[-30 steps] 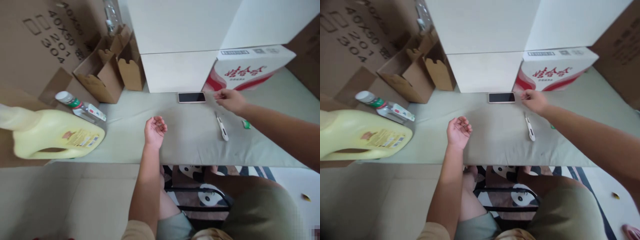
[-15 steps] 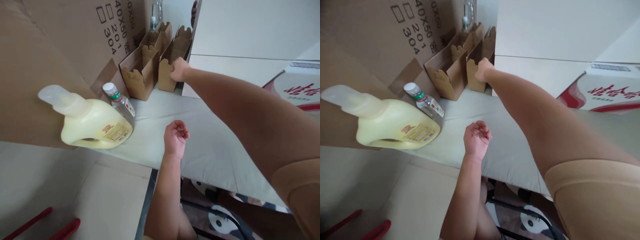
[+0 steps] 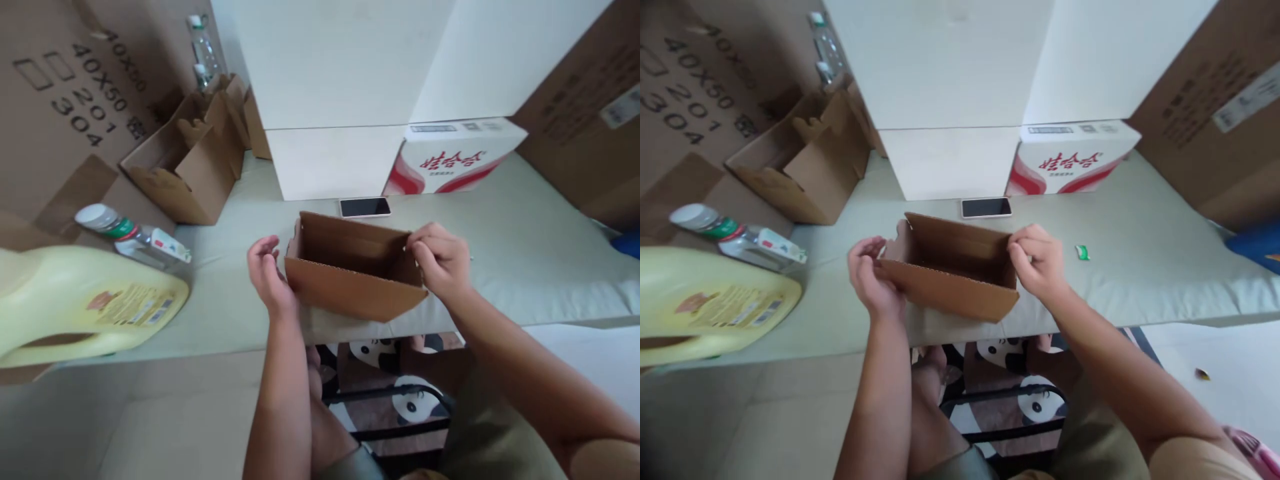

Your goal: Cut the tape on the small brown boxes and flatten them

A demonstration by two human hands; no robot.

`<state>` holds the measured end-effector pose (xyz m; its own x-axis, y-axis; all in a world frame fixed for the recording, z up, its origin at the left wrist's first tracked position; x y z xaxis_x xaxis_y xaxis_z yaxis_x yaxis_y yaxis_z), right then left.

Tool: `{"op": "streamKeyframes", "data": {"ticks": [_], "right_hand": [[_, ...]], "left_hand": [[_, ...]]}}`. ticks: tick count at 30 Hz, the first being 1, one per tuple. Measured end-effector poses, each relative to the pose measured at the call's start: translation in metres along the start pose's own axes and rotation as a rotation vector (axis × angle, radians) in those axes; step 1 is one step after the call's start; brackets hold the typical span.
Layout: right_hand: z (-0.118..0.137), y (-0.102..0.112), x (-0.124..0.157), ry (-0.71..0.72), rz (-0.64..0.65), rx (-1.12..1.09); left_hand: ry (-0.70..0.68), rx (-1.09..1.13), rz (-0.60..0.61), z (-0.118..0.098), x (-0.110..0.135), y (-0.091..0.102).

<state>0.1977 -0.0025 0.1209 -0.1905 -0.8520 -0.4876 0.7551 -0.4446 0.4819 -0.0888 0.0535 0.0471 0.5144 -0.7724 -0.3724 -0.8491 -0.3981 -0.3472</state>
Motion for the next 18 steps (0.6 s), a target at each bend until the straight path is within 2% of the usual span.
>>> {"op": "streamKeyframes", "data": {"ticks": [2, 3, 5, 7, 10, 13, 15, 16, 18], "right_hand": [[-0.018, 0.027, 0.018, -0.029, -0.072, -0.004], [-0.026, 0.035, 0.022, -0.036, -0.113, 0.001], [-0.039, 0.044, 0.025, -0.051, -0.183, 0.024], [-0.049, 0.046, 0.023, -0.065, -0.202, 0.047], [-0.057, 0.044, 0.021, -0.08, -0.204, 0.072], [-0.066, 0.048, 0.027, -0.112, -0.352, 0.104], [-0.076, 0.049, 0.033, -0.183, -0.45, 0.05], [-0.082, 0.047, 0.035, -0.238, -0.446, -0.004], [-0.093, 0.037, 0.035, -0.37, -0.342, -0.148]], "left_hand": [[0.013, 0.05, 0.223, 0.002, 0.014, -0.028], [0.01, 0.056, 0.297, 0.003, 0.022, -0.04], [-0.018, 0.042, 0.367, 0.005, 0.034, -0.058], [-0.058, 0.036, 0.384, 0.006, 0.041, -0.069], [-0.108, 0.03, 0.4, 0.008, 0.044, -0.079], [-0.178, 0.006, 0.469, 0.01, 0.042, -0.084], [-0.218, -0.039, 0.525, 0.011, 0.041, -0.085], [-0.221, -0.068, 0.545, 0.012, 0.04, -0.085], [-0.21, -0.113, 0.557, 0.014, 0.04, -0.084]]}}
Point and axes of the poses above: each hand's wrist, its own x-axis away from the middle knuckle, its own y-axis out of the back of the hand, z = x × y, the point moved 6 cm from there along -x, towards the middle knuckle, and after that the axes turned 8 degrees about -y, right-handed, at the moved point
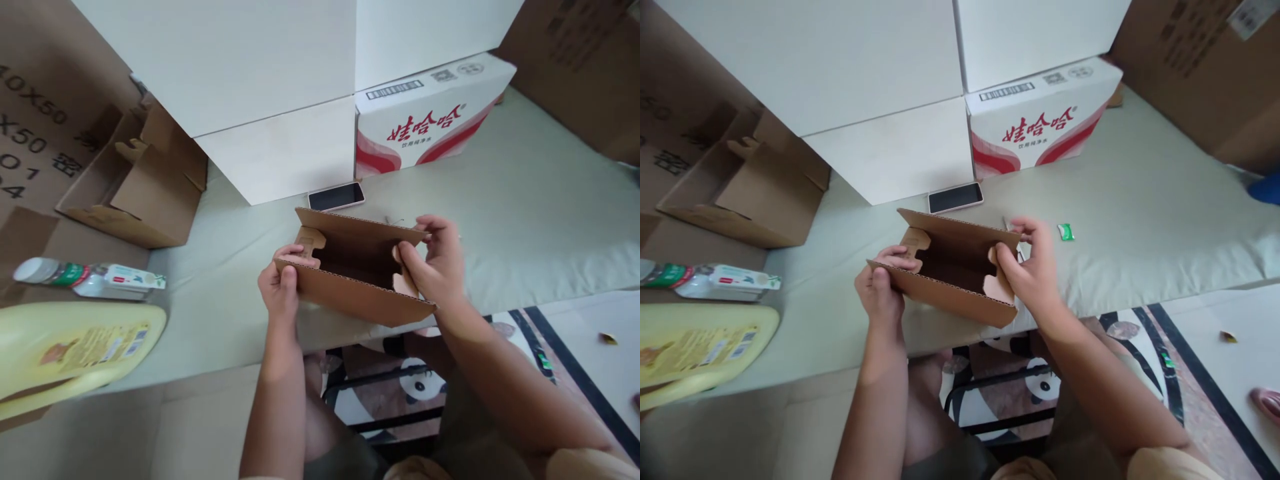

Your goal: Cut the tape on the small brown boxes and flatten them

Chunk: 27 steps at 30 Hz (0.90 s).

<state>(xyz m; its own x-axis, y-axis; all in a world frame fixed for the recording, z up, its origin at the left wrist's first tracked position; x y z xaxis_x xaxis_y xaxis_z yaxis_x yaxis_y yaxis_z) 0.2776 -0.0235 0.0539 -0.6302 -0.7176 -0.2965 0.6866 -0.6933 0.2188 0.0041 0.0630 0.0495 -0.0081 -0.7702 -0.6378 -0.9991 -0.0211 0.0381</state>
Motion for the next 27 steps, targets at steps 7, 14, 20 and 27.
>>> {"op": "streamKeyframes", "data": {"ticks": [7, 14, 20, 27], "right_hand": [[-0.013, -0.021, 0.004, -0.38, 0.463, -0.242], [-0.019, -0.02, 0.012, -0.213, 0.335, -0.366], [-0.019, -0.017, 0.025, -0.023, 0.375, -0.429], [-0.015, -0.018, 0.026, 0.023, 0.339, -0.346]], "left_hand": [[0.122, 0.031, -0.011, 0.01, 0.002, -0.001], [0.003, 0.006, 0.007, 0.016, -0.002, 0.003], [0.0, -0.105, 0.129, 0.022, -0.003, 0.007], [0.106, -0.109, 0.128, 0.019, -0.006, 0.004]]}}
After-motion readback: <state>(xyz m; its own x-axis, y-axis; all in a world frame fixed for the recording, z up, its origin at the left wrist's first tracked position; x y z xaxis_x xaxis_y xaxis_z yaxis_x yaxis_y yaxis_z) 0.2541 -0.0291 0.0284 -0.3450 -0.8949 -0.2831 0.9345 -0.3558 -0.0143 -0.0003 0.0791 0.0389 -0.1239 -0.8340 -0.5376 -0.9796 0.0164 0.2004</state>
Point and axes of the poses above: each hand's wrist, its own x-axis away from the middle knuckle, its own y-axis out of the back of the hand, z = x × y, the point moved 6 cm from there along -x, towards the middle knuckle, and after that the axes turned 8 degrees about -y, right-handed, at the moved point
